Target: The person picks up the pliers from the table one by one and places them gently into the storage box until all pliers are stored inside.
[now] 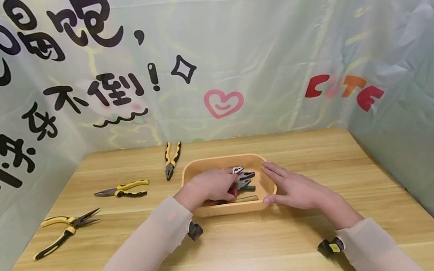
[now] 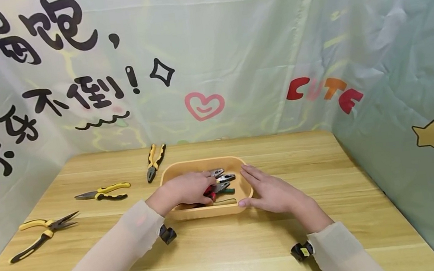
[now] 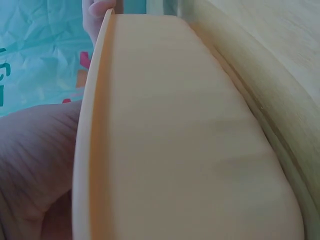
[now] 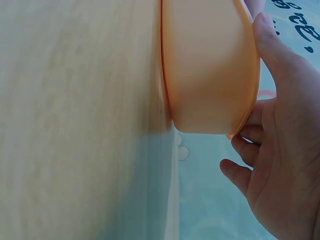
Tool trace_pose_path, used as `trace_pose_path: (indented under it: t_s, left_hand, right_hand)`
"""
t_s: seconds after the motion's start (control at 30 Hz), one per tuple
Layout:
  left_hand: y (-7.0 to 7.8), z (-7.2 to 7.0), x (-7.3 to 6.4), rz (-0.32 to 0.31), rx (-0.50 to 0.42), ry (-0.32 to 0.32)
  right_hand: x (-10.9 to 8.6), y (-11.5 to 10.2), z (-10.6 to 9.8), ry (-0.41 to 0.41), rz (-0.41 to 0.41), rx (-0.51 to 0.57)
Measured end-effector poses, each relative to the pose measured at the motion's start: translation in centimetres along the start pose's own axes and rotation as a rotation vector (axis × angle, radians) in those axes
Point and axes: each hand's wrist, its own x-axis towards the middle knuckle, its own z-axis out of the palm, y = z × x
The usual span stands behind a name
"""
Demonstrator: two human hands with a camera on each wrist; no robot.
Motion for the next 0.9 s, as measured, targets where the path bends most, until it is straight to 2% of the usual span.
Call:
trace_pose_path:
  t_s: [0.47, 0.9]
  left_hand:
    - [-0.6, 0.3, -0.5, 0.003, 0.055, 0.042]
    - [-1.6, 0.2, -0.9, 0.075, -0.011, 0.082]
  right_hand:
    - [0.1, -0.1, -0.2, -0.006, 0.000, -0.009]
    - [0.0, 0.0, -0.1, 0.002, -0.005, -0.014]
